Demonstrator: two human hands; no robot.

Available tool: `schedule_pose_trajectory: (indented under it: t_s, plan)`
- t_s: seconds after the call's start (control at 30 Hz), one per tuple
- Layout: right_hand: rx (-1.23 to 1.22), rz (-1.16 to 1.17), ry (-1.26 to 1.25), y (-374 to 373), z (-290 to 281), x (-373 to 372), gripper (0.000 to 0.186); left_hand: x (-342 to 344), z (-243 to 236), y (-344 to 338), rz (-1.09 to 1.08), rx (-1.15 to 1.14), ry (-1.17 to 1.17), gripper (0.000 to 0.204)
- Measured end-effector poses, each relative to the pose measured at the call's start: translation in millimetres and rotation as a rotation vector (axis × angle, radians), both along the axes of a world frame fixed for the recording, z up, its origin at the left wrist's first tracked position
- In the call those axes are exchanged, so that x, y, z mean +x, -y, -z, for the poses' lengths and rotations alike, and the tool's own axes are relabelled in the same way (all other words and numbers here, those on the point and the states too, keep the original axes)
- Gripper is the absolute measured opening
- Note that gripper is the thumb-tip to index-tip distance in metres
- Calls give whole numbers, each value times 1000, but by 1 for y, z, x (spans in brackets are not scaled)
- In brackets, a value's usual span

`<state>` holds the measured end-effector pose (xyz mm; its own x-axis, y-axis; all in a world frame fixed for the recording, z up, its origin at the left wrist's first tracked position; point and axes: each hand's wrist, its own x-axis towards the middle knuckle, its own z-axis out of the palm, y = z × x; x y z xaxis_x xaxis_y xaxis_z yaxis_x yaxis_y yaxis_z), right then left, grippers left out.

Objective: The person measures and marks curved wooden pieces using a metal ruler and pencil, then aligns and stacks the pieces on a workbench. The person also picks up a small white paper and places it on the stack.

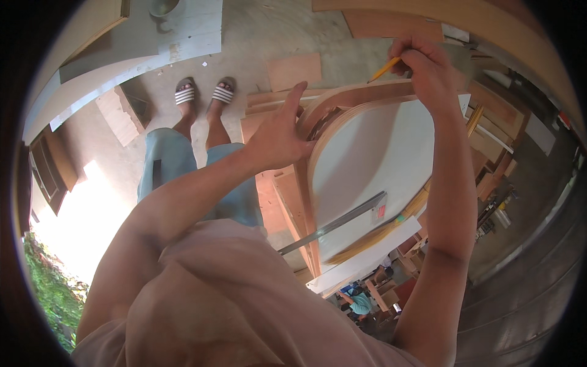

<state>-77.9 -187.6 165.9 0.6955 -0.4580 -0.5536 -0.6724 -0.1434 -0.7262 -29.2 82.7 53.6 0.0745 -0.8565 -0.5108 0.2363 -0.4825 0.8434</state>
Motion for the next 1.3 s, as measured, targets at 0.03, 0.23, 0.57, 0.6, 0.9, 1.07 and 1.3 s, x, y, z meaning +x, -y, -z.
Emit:
schedule_pose_trajectory:
  t_s: [0.03,0.23,0.57,0.6,0.9,1.07,1.3]
  plan:
    - [-13,-1,-23,-1,5,7,18,0,1,0,0,-4,6,108]
    - [-134,-360,-433,-4,22,28,20,-5,3,4,5,16,-55,103]
    - [-103,-829,-987,-24,26,44,27,-17,5,9,-40,68,25,98]
    - [-116,-872,-1031,-27,25,46,27,-21,8,6,-70,52,27,97]
    - [-280,-1104,-1145,-49,27,54,34,-38,11,4,-217,-18,87,92]
    - [-235,-1116,-1113,-49,32,52,37,-42,15,2,-279,-98,90,88]
    - [-105,-1069,-1073,-34,36,42,40,-48,19,1,-303,-95,63,79]
